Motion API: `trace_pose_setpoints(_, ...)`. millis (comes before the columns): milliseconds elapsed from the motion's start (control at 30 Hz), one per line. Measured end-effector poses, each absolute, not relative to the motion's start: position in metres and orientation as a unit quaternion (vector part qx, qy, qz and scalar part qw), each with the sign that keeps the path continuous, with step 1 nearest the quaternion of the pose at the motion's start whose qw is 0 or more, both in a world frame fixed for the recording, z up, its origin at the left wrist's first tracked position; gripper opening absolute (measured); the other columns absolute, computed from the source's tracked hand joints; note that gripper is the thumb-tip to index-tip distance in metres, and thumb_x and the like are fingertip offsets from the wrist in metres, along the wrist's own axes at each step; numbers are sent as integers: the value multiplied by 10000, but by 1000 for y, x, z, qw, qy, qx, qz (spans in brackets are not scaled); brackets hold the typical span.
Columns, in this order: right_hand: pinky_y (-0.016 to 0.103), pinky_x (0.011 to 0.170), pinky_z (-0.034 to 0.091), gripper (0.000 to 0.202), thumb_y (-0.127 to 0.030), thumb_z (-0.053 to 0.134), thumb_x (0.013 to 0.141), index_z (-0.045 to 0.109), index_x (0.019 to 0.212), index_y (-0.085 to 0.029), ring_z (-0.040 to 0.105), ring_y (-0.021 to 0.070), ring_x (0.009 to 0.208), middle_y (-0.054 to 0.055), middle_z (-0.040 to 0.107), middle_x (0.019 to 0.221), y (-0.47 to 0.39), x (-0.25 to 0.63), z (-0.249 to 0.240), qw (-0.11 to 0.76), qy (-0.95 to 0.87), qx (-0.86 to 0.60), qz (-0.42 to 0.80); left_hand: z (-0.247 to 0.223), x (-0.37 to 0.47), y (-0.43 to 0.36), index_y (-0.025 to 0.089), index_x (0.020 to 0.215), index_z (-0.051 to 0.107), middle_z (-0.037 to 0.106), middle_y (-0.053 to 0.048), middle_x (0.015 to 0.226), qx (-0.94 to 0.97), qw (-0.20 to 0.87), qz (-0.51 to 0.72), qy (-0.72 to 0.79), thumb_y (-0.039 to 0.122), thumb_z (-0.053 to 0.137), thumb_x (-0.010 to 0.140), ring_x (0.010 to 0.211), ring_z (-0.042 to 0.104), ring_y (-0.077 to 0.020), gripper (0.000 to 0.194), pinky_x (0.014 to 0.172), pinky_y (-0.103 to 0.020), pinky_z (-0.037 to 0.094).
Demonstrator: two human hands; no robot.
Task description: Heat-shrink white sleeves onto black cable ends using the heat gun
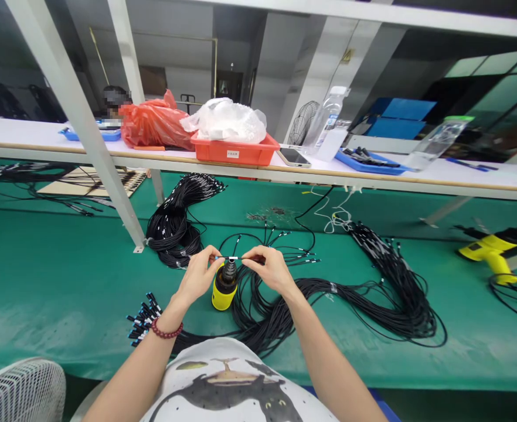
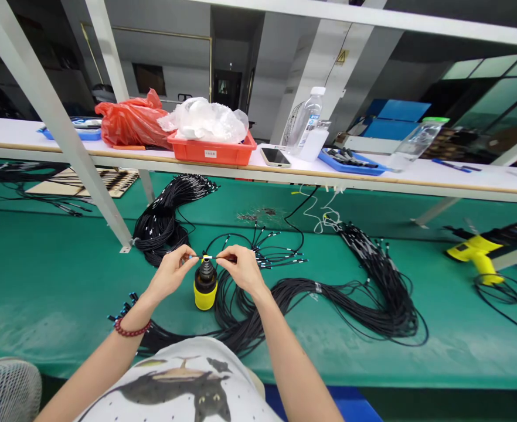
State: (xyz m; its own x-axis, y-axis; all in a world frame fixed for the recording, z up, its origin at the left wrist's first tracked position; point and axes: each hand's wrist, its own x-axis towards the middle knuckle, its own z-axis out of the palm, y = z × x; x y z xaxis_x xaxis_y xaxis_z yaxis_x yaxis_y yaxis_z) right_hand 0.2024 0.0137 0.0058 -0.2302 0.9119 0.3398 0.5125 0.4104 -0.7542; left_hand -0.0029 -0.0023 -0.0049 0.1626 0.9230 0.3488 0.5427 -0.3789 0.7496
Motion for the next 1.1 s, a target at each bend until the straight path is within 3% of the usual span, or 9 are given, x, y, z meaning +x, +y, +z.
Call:
trace_pose_setpoints(100, 276, 678, 480, 111, -263, 644, 785, 733, 817, -205, 653, 177, 729, 39, 725, 794, 12, 204, 6, 379, -756, -479, 236, -4, -4, -3, 202, 815, 548, 568, 24, 697, 723, 224, 409, 510, 372, 470, 887, 649, 506, -136, 201, 615, -250, 350)
trace_pose_setpoints(333, 262, 642, 441, 183, -315, 590, 865, 730, 802, -215, 627, 165, 696, 27, 719, 774, 8, 202, 8, 348, -784, -472, 202, 1, -7, -5, 200, 613, 501, 516, 28, 550, 721, 232, 383, 529, 481, 313, 943, 538, 467, -131, 472, 571, -265, 307)
trace_pose_setpoints(600, 262, 641, 449, 85, -247, 646, 795, 712, 766, -201, 620, 163, 684, 26, 703, 743, 11, 199, 4, 379, -765, -479, 206, -4, -7, -4, 205, 806, 536, 551, 25, 694, 727, 214, 410, 508, 406, 439, 895, 630, 478, -136, 240, 593, -248, 318)
trace_pose_setpoints(833, 260, 620, 413, 229, -329, 559, 881, 717, 764, -212, 608, 161, 665, 24, 714, 742, 7, 204, 8, 327, -795, -474, 192, 0, -6, -5, 200, 593, 483, 493, 35, 536, 728, 226, 387, 518, 484, 330, 935, 527, 441, -127, 471, 560, -259, 299)
trace_pose_setpoints(1100, 252, 643, 428, 164, -306, 608, 831, 692, 748, -191, 598, 155, 676, 20, 701, 739, 7, 201, 5, 380, -765, -469, 226, -6, -5, -2, 200, 810, 545, 591, 3, 762, 727, 221, 426, 492, 381, 450, 897, 718, 531, -148, 222, 648, -253, 372)
